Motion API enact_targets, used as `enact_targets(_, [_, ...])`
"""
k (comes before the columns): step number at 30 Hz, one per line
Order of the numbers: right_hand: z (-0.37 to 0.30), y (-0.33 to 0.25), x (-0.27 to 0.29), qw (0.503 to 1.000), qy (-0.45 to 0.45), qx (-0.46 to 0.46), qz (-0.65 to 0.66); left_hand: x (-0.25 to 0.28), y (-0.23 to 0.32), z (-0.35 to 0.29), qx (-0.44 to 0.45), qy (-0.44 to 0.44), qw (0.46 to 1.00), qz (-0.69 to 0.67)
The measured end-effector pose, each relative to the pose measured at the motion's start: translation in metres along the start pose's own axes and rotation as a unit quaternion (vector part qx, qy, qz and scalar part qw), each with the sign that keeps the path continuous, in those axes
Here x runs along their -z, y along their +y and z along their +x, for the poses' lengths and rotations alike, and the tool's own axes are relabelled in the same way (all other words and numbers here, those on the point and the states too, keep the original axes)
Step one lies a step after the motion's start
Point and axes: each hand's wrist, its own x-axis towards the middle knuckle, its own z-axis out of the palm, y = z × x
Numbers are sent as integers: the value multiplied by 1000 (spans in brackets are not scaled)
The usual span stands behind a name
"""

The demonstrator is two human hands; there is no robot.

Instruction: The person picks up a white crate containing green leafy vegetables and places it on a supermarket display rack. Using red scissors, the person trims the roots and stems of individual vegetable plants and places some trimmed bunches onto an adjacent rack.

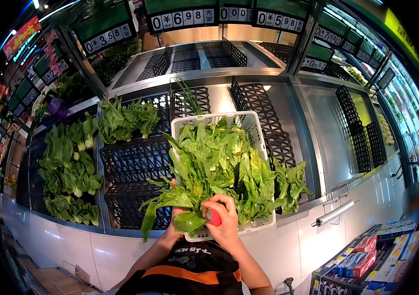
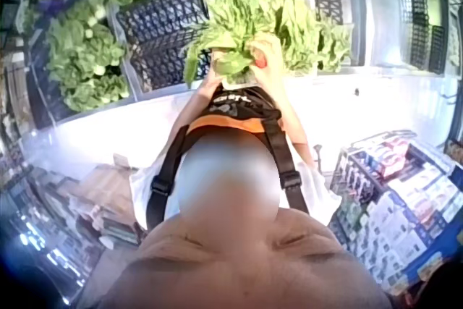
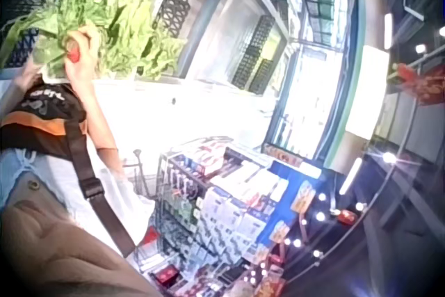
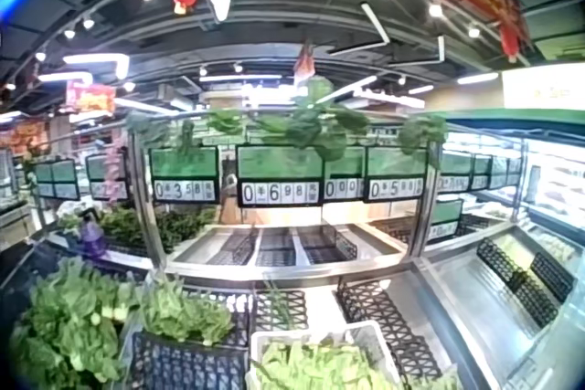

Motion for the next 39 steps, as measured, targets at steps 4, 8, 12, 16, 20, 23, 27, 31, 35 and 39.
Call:
enact_targets(4, [-8,-5,-8,1000,-17,18,1,6,-1,5,60,33,989,-130])
enact_targets(8, [-15,0,-12,999,-17,28,-4,17,-3,4,35,21,999,-23])
enact_targets(12, [-15,-2,-12,999,-27,33,3,19,-1,6,-16,18,992,126])
enact_targets(16, [-4,-6,-6,996,-24,86,-18,21,4,5,-85,10,940,332])
enact_targets(20, [-6,-7,-3,998,-55,24,5,25,12,-1,-156,-4,818,554])
enact_targets(23, [-5,-1,-5,999,-46,9,10,30,18,-2,-179,-4,751,635])
enact_targets(27, [-9,0,-4,998,-15,-66,19,33,35,14,-102,30,911,398])
enact_targets(31, [-12,5,5,984,69,-163,36,54,87,65,-121,88,925,349])
enact_targets(35, [-25,31,17,975,138,-172,4,84,139,143,-148,200,910,332])
enact_targets(39, [-60,61,33,942,191,-276,21,117,142,217,-197,252,773,547])
